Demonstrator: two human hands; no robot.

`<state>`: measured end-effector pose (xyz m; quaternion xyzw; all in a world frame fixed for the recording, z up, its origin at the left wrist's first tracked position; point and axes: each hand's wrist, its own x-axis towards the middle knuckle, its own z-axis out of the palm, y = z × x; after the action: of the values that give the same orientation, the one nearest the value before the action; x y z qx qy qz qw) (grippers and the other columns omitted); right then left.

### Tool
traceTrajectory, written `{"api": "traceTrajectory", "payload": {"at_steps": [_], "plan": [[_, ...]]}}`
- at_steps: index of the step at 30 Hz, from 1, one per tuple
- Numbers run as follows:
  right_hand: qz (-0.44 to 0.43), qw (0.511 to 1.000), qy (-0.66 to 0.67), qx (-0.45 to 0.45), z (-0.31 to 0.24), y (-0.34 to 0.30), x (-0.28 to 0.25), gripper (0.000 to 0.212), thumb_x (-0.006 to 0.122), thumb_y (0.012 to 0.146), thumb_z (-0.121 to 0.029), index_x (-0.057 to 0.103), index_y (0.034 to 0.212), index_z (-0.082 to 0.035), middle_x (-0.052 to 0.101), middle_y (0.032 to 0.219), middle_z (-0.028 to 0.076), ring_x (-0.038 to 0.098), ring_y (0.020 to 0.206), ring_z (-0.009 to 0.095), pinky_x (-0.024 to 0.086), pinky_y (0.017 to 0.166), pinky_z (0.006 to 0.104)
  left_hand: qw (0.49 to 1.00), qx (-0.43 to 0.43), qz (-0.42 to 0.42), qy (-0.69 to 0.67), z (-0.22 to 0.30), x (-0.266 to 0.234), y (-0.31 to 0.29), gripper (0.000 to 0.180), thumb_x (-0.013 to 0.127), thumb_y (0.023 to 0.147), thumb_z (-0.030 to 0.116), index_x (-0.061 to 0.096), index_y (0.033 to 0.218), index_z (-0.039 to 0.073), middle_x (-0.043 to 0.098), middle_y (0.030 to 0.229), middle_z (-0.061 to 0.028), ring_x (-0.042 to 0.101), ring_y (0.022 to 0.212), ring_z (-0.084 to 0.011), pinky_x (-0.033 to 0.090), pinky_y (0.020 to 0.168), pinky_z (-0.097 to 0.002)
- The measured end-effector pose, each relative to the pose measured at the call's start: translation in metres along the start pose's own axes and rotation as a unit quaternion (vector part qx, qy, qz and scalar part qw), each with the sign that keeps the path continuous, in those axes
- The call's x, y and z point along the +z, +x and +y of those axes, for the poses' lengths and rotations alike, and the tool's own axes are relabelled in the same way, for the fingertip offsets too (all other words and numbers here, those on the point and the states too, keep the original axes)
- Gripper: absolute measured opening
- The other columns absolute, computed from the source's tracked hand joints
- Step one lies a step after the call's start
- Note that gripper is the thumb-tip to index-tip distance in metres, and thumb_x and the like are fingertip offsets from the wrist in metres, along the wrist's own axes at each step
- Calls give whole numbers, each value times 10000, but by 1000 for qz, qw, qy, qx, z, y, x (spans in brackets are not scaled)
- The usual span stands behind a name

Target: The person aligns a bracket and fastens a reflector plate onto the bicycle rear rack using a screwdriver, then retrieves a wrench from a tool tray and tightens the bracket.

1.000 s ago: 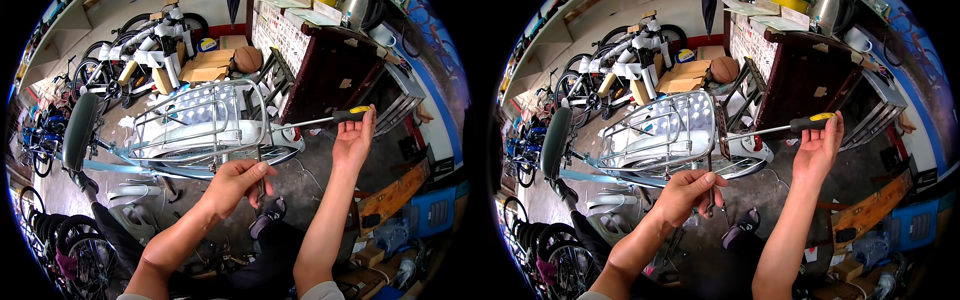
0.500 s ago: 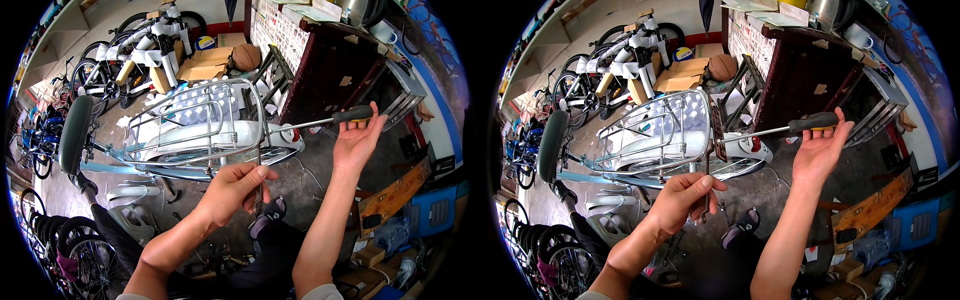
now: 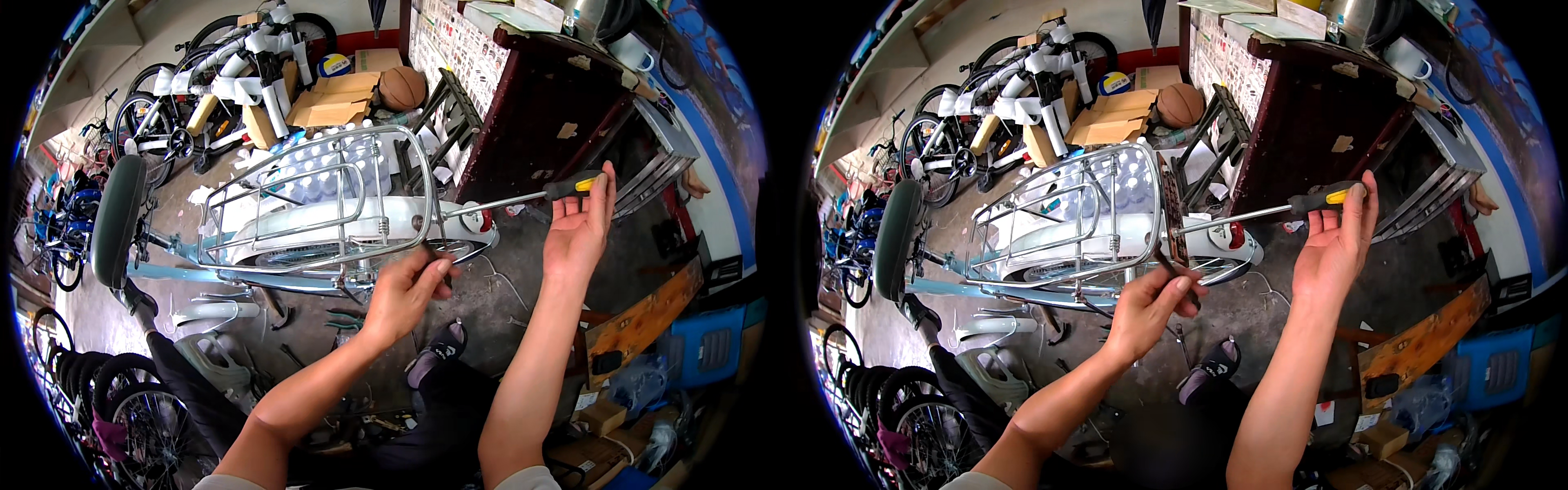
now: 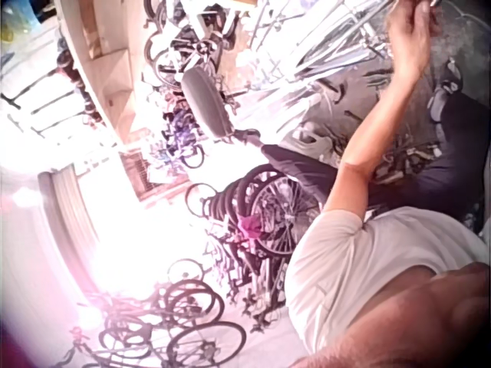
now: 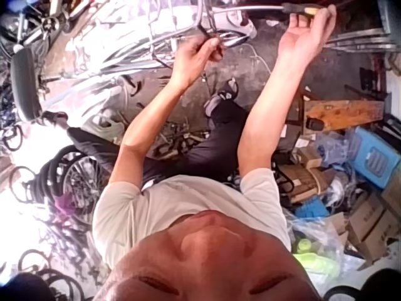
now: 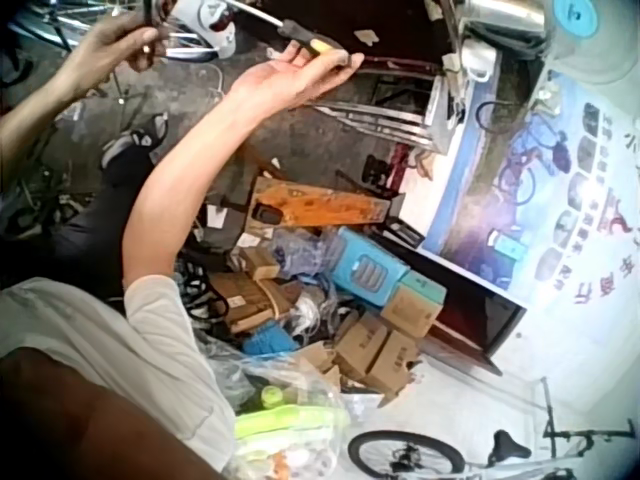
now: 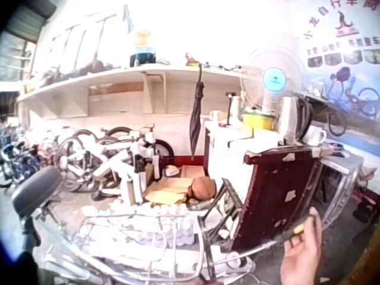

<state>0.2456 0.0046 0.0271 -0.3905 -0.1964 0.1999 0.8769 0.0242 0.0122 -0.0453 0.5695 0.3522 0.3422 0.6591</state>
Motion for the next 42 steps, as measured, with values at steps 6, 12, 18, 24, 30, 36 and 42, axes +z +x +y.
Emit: {"api": "traceTrajectory", "payload": {"at_steps": [6,12,18,24,30,36,42], "plan": [[-49,998,33,5,2,-3,1,472,563,1014,-268,443,1453,-140,567,1286,170,570,1147,262,432,1032,401,993,-85,-41,-72,28,-16,-30,377,542,1040,291,652,1118,-61,704,869,-112,573,595,-102,482,582,-230],[-51,998,26,8,6,-3,1,481,550,1019,-276,396,1460,-164,616,1074,171,660,901,295,527,886,428,990,-94,-72,-73,53,-23,-37,387,537,1040,301,661,1096,-61,688,805,-111,541,548,-98,458,537,-227],[-70,996,47,12,10,2,0,466,540,1022,-262,401,1456,-166,615,1069,170,659,898,285,524,898,440,984,-126,-80,-94,67,-23,-40,389,533,1041,307,666,1073,-58,670,745,-101,504,479,-91,431,474,-221],[-67,997,43,8,6,1,0,465,534,1024,-266,398,1456,-160,621,1064,173,664,898,290,522,907,447,961,-179,-93,-188,83,-28,-43,427,531,1038,337,658,1046,-71,660,699,-120,485,421,-72,398,412,-194],[-77,996,40,16,3,-4,1,490,533,1028,-275,361,1473,-163,614,1137,188,661,951,307,518,911,437,957,-176,-91,-210,83,-28,-43,451,537,1032,360,652,1043,-76,659,685,-125,487,413,-62,392,399,-189],[-93,994,56,-1,7,-3,0,511,541,1031,-280,325,1476,-151,608,1144,182,657,952,309,514,901,430,977,-163,-61,-126,79,-25,-44,405,552,1028,349,671,1035,-38,655,685,-80,470,451,-65,366,448,-189],[-68,994,80,39,5,-6,4,506,547,1027,-277,328,1462,-141,592,1125,180,647,953,304,501,922,441,971,73,15,229,74,-29,-95,140,506,979,54,625,1016,-10,641,730,-42,556,591,-91,445,571,-225]]}}
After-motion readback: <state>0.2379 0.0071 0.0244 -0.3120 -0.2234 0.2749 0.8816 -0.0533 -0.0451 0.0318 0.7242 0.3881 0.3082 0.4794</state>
